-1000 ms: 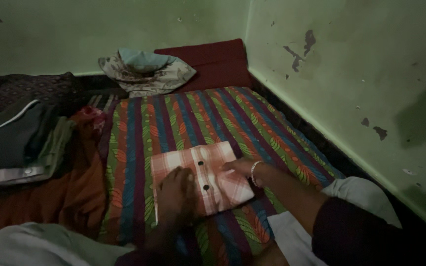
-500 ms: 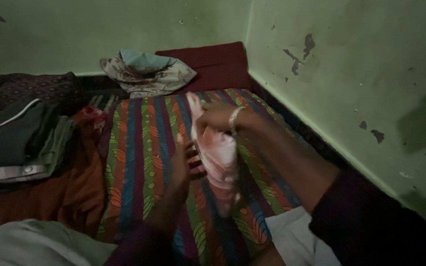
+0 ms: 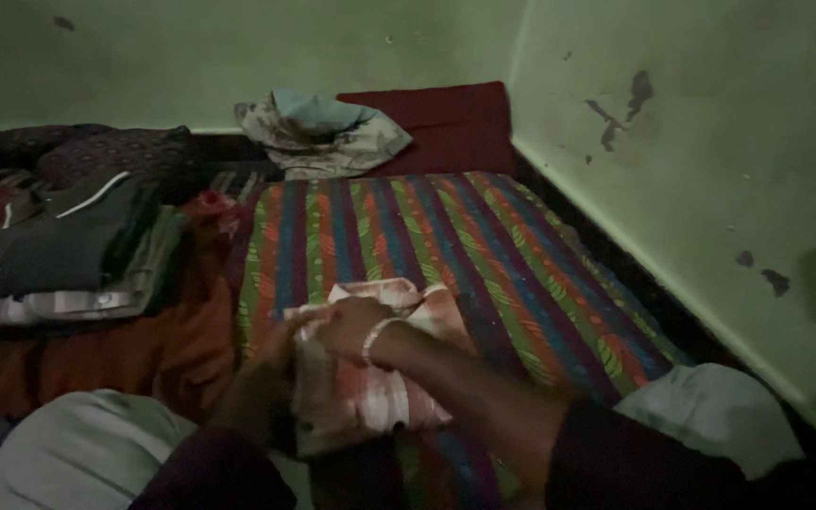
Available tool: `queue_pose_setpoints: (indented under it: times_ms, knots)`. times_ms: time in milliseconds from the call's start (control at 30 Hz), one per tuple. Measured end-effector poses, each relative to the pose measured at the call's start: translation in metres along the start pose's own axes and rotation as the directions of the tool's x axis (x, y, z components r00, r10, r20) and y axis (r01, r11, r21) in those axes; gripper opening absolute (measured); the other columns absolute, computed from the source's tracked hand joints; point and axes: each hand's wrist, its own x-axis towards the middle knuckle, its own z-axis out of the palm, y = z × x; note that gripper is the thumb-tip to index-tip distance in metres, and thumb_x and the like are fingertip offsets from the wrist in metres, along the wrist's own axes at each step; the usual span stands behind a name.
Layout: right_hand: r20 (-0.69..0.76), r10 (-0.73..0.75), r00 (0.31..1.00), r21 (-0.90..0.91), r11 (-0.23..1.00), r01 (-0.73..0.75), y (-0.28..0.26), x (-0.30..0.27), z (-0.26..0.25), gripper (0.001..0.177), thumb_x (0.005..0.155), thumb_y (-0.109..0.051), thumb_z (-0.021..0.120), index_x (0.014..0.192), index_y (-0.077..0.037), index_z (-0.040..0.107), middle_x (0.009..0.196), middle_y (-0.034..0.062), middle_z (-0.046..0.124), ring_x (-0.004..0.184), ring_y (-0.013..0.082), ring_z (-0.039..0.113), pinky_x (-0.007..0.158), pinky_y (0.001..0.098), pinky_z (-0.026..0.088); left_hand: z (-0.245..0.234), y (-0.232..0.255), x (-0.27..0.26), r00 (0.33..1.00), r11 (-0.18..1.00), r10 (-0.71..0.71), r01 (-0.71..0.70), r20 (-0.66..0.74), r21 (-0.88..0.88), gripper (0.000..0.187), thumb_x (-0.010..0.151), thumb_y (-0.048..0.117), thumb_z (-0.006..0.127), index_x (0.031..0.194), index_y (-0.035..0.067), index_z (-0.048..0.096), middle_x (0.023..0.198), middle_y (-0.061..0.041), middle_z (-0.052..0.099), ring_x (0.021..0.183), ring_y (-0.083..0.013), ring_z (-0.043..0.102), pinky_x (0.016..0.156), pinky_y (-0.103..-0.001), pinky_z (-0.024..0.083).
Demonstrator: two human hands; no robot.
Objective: The person folds a shirt by hand on a bed, smoothing the fabric, folding in the sleeves, and then folding the body of the shirt into a rectangle before placing it on a stack of other folded clothes.
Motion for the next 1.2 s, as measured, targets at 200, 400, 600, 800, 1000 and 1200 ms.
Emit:
queue_pose_setpoints:
  times_ms: [200,400,600,800,1000,1200]
  knots:
    - [-0.17,0.739,0.652,0.492,0.637,-0.593,0.088,-0.028,0.057,0.054,0.092,-0.049,0.066,0.13,-0.012,0.071,0.114,0.0124,0.076,0.098,0.0262,0.074,0.089,0.0424,0.06,-0.031,-0.051,0.035,0.998,0.955,0.048,-0.038,-0.029,0.294,0.057,0.08,0.016,0.086,0.129,-0.003,0.065,0.123,-0.021,0.072,0.106,-0.035,0.07,0.084,-0.047,0.056]
    - [0.321,0.519,0.792,0.848,0.216,-0.485,0.16,-0.03,0.115,0.091,0.094,-0.075,0.055,0.163,-0.019,0.036,0.166,0.0216,0.031,0.152,0.0355,0.03,0.116,0.0549,0.033,-0.016,-0.042,0.033,0.99,0.917,0.096,-0.047,-0.105,0.395,0.069,0.079,0.019,0.089,0.134,-0.008,0.057,0.132,-0.024,0.069,0.116,-0.0366,0.068,0.086,-0.049,0.057]
    - [0.454,0.439,0.775,0.844,0.067,-0.532,0.135,-0.088,0.052,0.107,0.079,-0.079,0.059,0.162,-0.016,0.031,0.165,0.0268,0.035,0.152,0.0419,0.04,0.118,0.0621,0.042,-0.018,-0.047,0.053,0.998,0.719,0.001,-0.047,0.067,0.693,0.068,0.095,0.047,0.074,0.139,-0.004,0.064,0.142,-0.02,0.06,0.124,-0.031,0.059,0.091,-0.04,0.049]
    - [0.376,0.553,0.743,0.843,0.129,-0.522,0.152,-0.073,0.052,0.103,0.081,-0.079,0.057,0.163,-0.021,0.033,0.169,0.0206,0.027,0.156,0.0391,0.027,0.119,0.065,0.033,-0.015,-0.046,0.062,0.98,0.902,0.141,-0.185,0.14,0.39,0.055,0.094,0.033,0.079,0.111,-0.02,0.074,0.114,-0.034,0.074,0.096,-0.0428,0.073,0.081,-0.05,0.054]
    - [0.24,0.725,0.646,0.713,0.319,-0.624,0.167,-0.064,0.09,0.1,0.087,-0.073,0.068,0.154,-0.003,0.045,0.156,0.0255,0.053,0.142,0.0383,0.056,0.11,0.0514,0.052,-0.003,-0.02,0.001,0.889,0.738,0.44,-0.279,-0.124,0.615,0.05,0.076,0.01,0.08,0.122,0.0,0.062,0.113,-0.021,0.072,0.102,-0.0336,0.071,0.089,-0.048,0.056]
    - [-0.439,0.542,0.717,0.573,0.783,-0.241,0.153,-0.065,0.058,0.069,0.074,-0.036,0.088,0.136,-0.013,0.066,0.127,0.0106,0.068,0.12,0.0266,0.065,0.103,0.0423,0.055,0.03,0.013,0.018,0.653,0.308,0.722,-0.597,0.226,0.741,0.053,0.075,0.019,0.088,0.121,0.001,0.068,0.129,-0.021,0.062,0.115,-0.0378,0.064,0.094,-0.049,0.053]
